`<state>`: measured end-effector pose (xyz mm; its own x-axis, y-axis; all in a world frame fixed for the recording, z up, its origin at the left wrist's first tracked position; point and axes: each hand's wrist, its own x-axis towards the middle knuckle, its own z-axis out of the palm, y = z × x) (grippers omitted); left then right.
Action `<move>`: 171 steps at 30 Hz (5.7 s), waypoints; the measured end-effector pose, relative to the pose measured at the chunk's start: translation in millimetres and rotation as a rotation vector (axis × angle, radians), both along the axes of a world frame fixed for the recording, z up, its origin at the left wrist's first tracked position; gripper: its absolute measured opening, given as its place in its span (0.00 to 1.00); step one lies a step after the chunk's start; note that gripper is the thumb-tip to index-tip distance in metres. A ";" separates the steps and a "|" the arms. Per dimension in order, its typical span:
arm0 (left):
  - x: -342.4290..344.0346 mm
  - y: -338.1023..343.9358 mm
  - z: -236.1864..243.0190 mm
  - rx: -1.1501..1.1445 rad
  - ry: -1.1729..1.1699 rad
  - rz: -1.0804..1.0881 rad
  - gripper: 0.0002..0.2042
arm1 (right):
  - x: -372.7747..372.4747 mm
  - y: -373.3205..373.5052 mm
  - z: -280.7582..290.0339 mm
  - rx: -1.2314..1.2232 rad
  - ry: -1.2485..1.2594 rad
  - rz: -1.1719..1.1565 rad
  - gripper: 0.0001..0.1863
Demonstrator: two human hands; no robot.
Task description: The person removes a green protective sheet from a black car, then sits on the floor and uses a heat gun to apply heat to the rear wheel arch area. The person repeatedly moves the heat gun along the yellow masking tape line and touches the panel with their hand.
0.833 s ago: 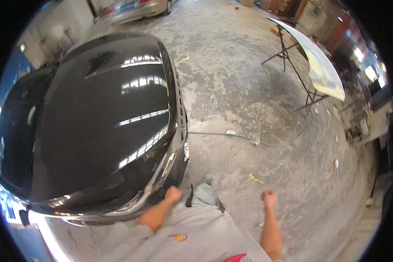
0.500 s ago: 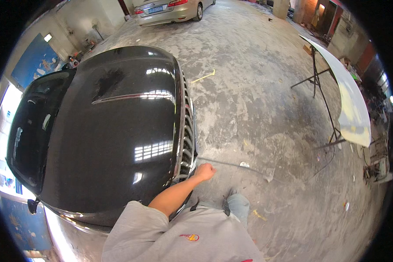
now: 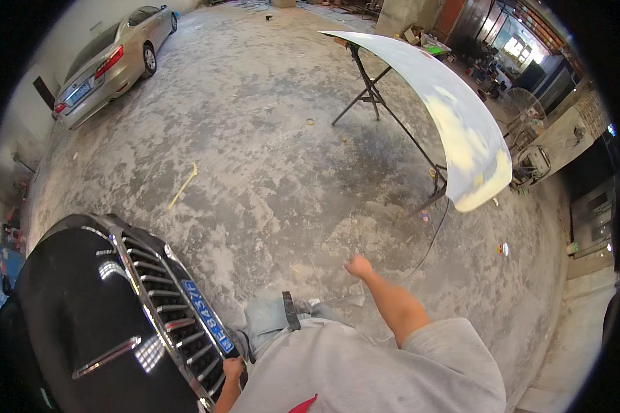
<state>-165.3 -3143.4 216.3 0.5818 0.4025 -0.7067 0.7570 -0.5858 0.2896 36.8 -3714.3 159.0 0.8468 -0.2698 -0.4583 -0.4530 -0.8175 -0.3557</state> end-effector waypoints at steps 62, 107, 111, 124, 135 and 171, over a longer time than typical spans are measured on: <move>1665.6 396.6 -35.0 -0.012 -0.414 0.320 0.16 | 1636.5 549.3 -19.7 0.126 0.379 0.715 0.28; 2035.9 1169.0 -75.2 -0.024 -0.009 0.915 0.20 | 2352.8 1528.1 -175.6 -0.051 0.592 1.146 0.13; 2019.9 1173.6 -90.9 0.025 0.037 1.073 0.22 | 2404.1 1700.9 -159.7 -0.107 0.574 1.326 0.18; 2106.9 1456.2 -130.5 -0.136 -0.018 1.381 0.23 | 2403.1 2240.7 13.5 0.402 0.388 1.261 0.12; 2078.6 1924.3 -29.7 0.162 -0.222 1.398 0.20 | 2367.4 2374.9 -28.5 0.156 0.651 0.797 0.12; 1896.5 2596.8 -112.6 0.035 -0.096 1.600 0.21 | 2226.5 3262.1 -34.0 -0.205 0.621 1.499 0.09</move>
